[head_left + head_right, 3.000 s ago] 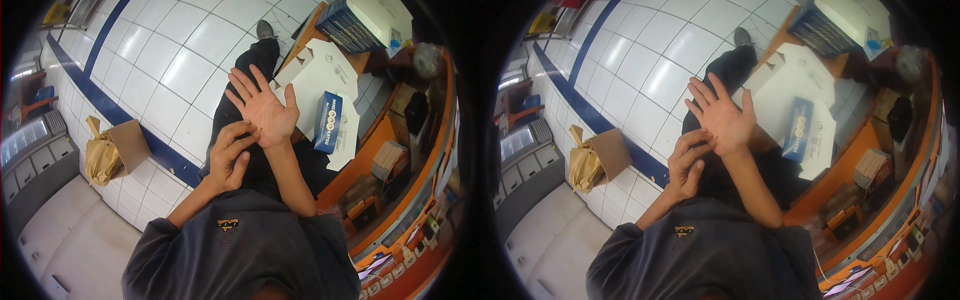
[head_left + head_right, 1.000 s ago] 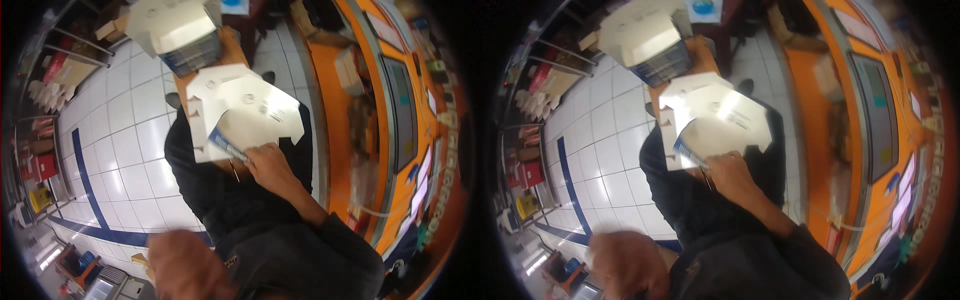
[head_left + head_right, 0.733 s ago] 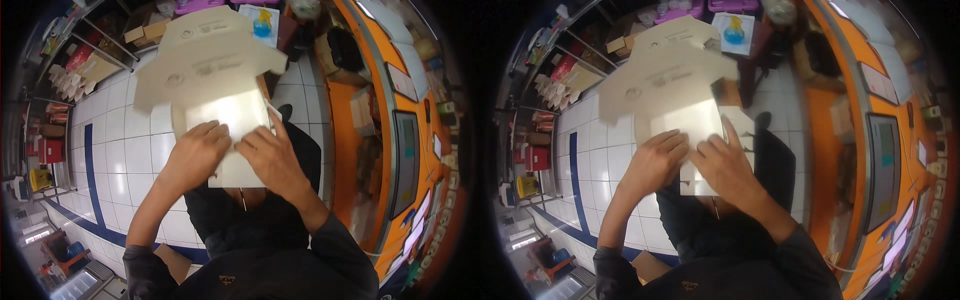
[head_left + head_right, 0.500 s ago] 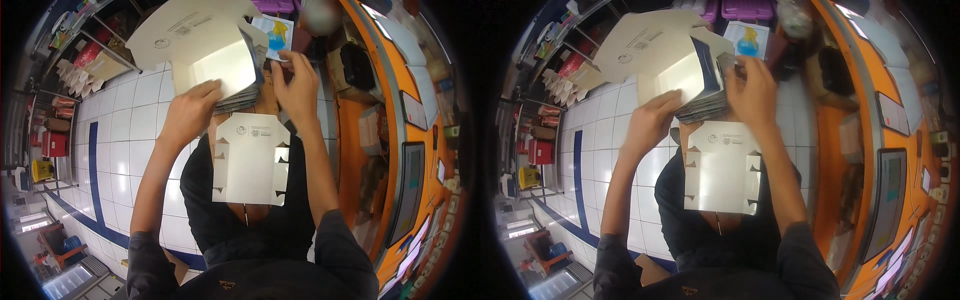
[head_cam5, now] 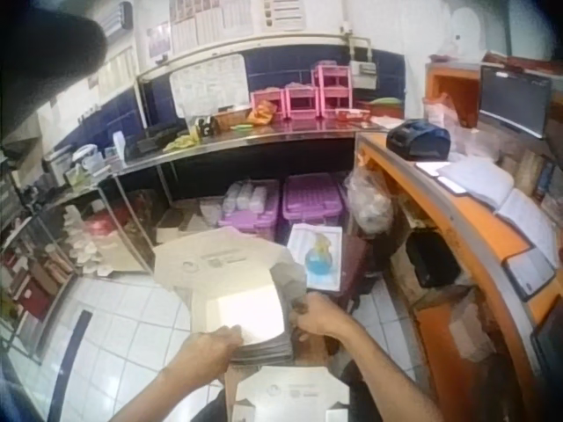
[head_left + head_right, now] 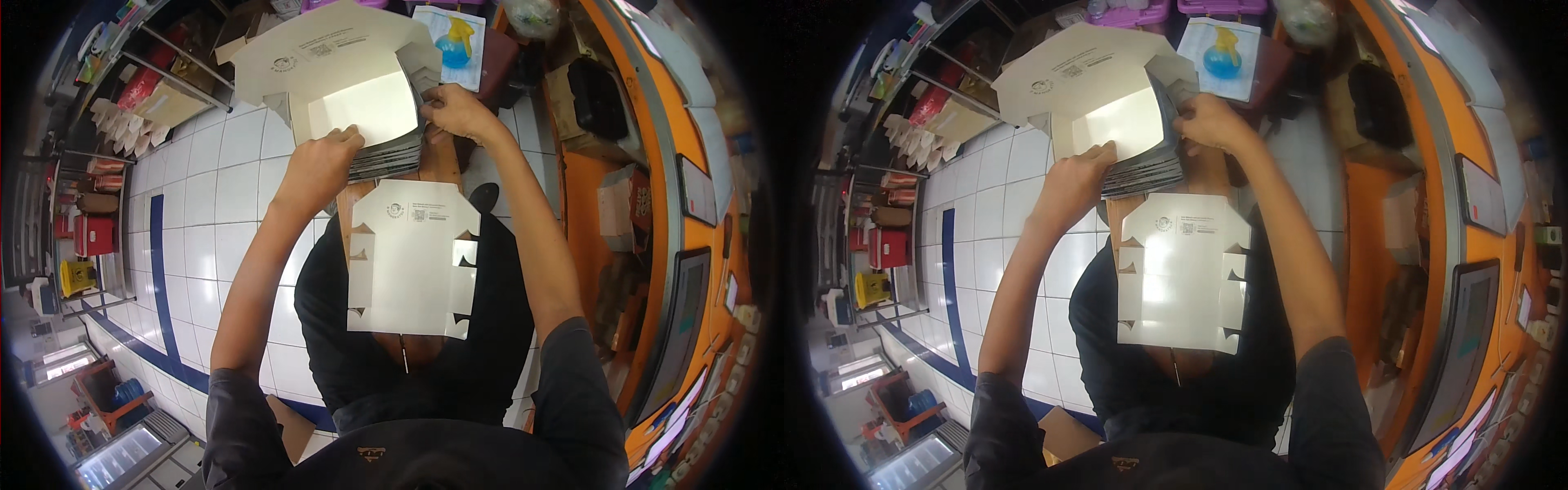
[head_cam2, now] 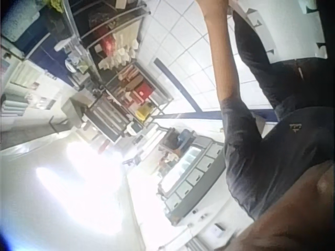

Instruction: The person assembles several cardboard food boxes by hand while seated, folding the side flaps and locking the tabs to form the box structures and stacking the completed boxes on a nearby surface.

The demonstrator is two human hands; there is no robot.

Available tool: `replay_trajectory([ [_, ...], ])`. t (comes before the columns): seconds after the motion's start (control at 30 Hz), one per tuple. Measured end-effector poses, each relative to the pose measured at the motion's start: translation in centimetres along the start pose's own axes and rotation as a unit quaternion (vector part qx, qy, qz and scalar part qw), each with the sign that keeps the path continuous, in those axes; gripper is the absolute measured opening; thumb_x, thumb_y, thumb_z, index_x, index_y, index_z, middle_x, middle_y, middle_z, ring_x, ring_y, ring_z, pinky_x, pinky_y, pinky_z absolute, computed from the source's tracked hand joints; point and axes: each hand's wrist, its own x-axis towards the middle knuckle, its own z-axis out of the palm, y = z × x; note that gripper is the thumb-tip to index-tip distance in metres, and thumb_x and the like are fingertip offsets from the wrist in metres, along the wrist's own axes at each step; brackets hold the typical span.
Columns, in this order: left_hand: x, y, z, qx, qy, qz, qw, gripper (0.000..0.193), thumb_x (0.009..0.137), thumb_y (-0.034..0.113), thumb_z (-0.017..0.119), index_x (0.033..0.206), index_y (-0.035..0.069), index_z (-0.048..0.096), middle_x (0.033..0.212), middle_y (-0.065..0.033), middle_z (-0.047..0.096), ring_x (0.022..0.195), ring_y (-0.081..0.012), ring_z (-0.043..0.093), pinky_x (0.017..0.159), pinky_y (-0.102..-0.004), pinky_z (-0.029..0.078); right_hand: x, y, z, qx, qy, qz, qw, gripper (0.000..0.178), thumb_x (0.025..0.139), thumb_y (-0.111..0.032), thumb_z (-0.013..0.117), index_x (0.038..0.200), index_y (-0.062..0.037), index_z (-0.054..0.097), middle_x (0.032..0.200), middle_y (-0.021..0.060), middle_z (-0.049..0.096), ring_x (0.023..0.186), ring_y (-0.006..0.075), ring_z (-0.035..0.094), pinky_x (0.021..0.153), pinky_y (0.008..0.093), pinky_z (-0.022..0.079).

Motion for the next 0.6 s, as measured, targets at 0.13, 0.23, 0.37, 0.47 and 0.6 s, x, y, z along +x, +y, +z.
replay_trajectory([
  [0.13, -0.2, 0.4, 0.6, 0.044, 0.042, 0.035, 0.998, 0.032, 0.088, 0.001, 0.061, 0.12, 0.006, 0.063, 0.106, -0.0143, 0.072, 0.083, -0.0358, 0.072, 0.072, -0.0436, 0.059, -0.1, -0.3, -0.5, 0.003, -0.054, -0.038, 0.998, 0.058, 0.089, -0.007, 0.067, 0.138, 0.0184, 0.049, 0.111, 0.0273, 0.071, 0.087, 0.0268, 0.076, 0.071, 0.0319, 0.067],
  [0.23, -0.7, 0.3, 0.5, 0.046, 0.053, 0.053, 0.996, 0.031, 0.087, 0.001, 0.061, 0.118, 0.006, 0.063, 0.105, -0.0129, 0.072, 0.083, -0.0351, 0.072, 0.072, -0.043, 0.059, 0.5, -0.6, -0.1, -0.021, -0.022, -0.004, 1.0, 0.051, 0.089, -0.012, 0.068, 0.133, 0.0124, 0.059, 0.108, 0.0261, 0.074, 0.087, 0.0283, 0.076, 0.074, 0.0341, 0.065],
  [0.37, -0.6, -0.1, -0.1, 0.024, 0.028, 0.08, 0.996, 0.029, 0.088, 0.002, 0.062, 0.117, 0.006, 0.065, 0.105, -0.0127, 0.073, 0.084, -0.0348, 0.072, 0.073, -0.0428, 0.059, 2.7, -0.7, 0.5, -0.19, 0.111, -0.026, 0.975, 0.036, 0.088, -0.02, 0.072, 0.117, 0.0019, 0.073, 0.108, 0.0237, 0.075, 0.099, 0.0367, 0.074, 0.083, 0.0438, 0.061],
  [0.47, -0.3, -1.0, -0.2, 0.025, -0.011, 0.042, 0.999, 0.029, 0.091, 0.005, 0.062, 0.119, 0.006, 0.066, 0.106, -0.0131, 0.074, 0.085, -0.0354, 0.072, 0.074, -0.0436, 0.059, 3.4, -0.6, 1.6, -0.208, 0.18, -0.045, 0.96, 0.033, 0.09, -0.029, 0.071, 0.112, -0.0054, 0.077, 0.107, 0.025, 0.074, 0.104, 0.042, 0.071, 0.093, 0.0486, 0.056],
  [0.6, 0.1, -1.1, -0.6, 0.012, -0.023, 0.051, 0.998, 0.027, 0.095, 0.009, 0.062, 0.122, 0.007, 0.066, 0.104, -0.0143, 0.075, 0.086, -0.0367, 0.072, 0.076, -0.0455, 0.058, 3.3, -0.3, 1.8, -0.23, 0.19, -0.039, 0.954, 0.032, 0.089, -0.028, 0.071, 0.112, -0.0072, 0.077, 0.108, 0.0242, 0.074, 0.105, 0.0408, 0.071, 0.094, 0.0486, 0.056],
])
